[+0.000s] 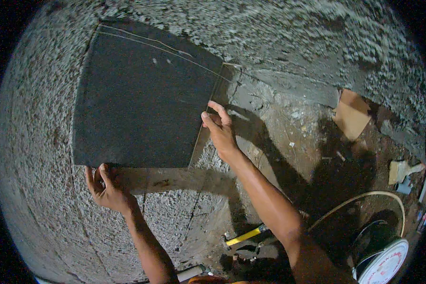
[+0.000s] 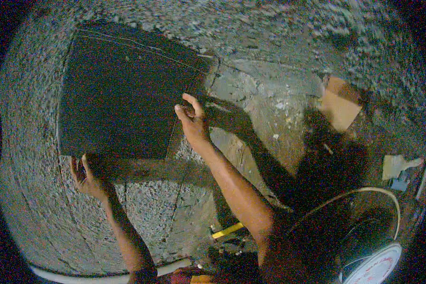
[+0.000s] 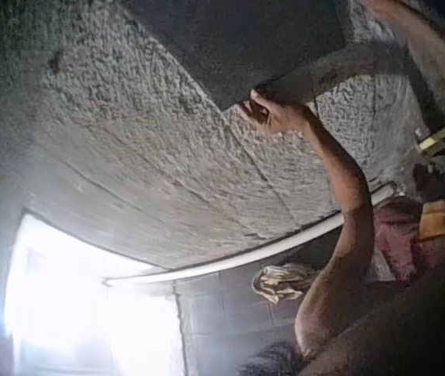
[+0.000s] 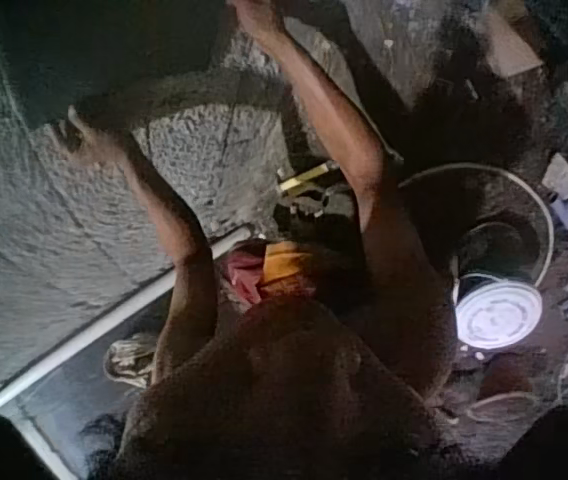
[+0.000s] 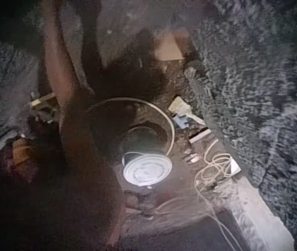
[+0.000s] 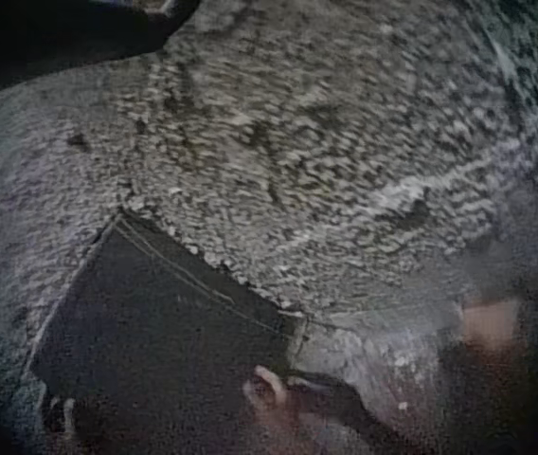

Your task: The person positions a dark tile against a curved wall, aligns it with a string line, and uses a hammer to tap it into place. The person repeatedly adjusts the tile and hammers it to secure it.

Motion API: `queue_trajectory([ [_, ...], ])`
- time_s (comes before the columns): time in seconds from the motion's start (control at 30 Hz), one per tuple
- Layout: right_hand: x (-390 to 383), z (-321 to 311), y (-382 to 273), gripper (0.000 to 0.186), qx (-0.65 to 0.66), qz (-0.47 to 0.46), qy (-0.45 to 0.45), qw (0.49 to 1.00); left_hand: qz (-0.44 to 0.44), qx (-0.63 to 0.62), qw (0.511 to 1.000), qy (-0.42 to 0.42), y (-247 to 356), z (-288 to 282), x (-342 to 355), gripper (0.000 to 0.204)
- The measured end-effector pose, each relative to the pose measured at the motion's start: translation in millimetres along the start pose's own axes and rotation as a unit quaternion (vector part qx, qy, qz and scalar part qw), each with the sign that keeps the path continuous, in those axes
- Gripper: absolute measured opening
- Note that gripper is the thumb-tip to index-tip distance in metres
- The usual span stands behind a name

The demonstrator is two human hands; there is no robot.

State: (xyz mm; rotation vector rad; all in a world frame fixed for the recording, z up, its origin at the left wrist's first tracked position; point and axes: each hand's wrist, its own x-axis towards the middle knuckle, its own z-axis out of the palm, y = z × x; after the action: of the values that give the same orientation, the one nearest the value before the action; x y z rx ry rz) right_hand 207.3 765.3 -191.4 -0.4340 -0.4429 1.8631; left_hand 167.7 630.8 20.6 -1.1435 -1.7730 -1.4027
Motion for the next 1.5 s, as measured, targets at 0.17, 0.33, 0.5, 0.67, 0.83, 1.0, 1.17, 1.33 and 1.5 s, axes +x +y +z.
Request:
queue_trajectory([
  [0.17,-2.1,-9.5,19.1,0.037,0.045,-0.019,-0.024,0.999,0.003,-0.025,1.000,-0.008,-16.3,-7.3,-1.5,0.042],
  [0.33,-11.1,-19.5,18.6,0.035,0.039,0.000,-0.056,0.998,0.038,-0.022,0.998,-0.039,-25.6,-8.5,7.7,0.045],
  [0.5,-19.6,-18.5,29.4,0.033,-0.014,-0.025,-0.037,0.999,0.056,-0.028,0.996,-0.068,-22.1,-5.9,3.0,0.044],
  [0.67,-36.3,-19.7,40.2,0.025,-0.035,-0.004,-0.033,0.999,0.071,0.009,0.995,-0.066,-23.9,-8.8,-1.2,0.043],
  [0.83,-38.9,-15.3,41.4,0.027,-0.024,-0.082,-0.068,0.994,0.040,0.035,0.998,-0.036,-30.4,-13.8,-4.0,0.044],
  [1.0,-31.7,-12.7,24.6,0.027,0.014,0.014,-0.027,0.999,0.091,0.055,0.994,-0.004,-1.2,11.4,8.2,0.046],
  [1.17,-30.2,-32.8,27.5,0.026,0.012,0.035,-0.014,0.999,0.044,0.059,0.997,0.016,-6.7,6.7,1.6,0.043],
  [1.33,-27.2,-77.2,17.7,0.024,-0.017,0.067,0.064,0.996,0.044,0.008,0.999,0.022,0.8,10.8,-4.9,0.040],
  [1.5,-43.1,-149.2,60.5,0.020,-0.208,0.035,0.124,0.970,0.086,0.133,0.987,0.026,-3.3,-11.7,-4.0,0.039],
])
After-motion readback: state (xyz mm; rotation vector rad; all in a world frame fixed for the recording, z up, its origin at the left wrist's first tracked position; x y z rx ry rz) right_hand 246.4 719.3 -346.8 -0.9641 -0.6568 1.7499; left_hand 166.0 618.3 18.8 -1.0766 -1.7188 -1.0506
